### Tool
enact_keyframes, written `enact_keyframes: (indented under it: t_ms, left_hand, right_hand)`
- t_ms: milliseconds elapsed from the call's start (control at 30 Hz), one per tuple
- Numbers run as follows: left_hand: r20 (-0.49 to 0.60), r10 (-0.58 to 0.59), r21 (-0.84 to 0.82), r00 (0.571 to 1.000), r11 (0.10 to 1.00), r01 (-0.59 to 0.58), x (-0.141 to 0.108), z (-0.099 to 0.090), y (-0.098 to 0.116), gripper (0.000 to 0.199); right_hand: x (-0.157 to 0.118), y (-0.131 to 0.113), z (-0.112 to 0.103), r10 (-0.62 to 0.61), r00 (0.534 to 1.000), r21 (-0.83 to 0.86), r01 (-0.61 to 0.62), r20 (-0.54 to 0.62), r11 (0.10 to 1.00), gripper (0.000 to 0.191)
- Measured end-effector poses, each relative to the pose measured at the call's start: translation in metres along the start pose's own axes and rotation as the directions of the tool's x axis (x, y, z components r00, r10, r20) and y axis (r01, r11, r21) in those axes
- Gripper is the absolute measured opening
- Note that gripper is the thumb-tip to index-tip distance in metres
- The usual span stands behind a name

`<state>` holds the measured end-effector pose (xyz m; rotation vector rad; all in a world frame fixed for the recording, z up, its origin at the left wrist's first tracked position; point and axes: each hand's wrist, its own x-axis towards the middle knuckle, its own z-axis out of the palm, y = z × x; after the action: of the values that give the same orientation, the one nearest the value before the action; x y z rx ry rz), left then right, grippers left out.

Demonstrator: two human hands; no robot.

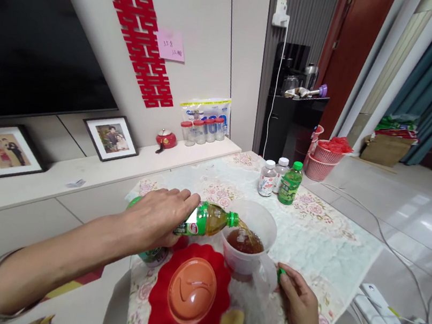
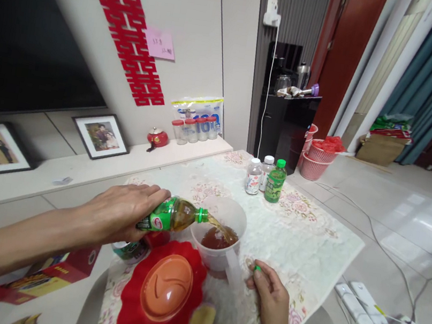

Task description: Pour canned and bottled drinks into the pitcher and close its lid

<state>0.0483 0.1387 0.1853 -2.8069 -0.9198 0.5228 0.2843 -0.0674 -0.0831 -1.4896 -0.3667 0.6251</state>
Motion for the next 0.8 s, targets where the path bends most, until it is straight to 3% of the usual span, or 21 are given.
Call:
enact_keyframes:
  t_ms: [800]
  left_hand:
    - [0.043, 0.007, 0.107, 0.999, 0.994, -0.012, 0.0, -0.021, 0.009, 0.05]
  right_hand:
    - [0.001, 0.0, -0.001, 0.023, 1.0, 0.004, -0.023, 0.003, 1.0, 0.062]
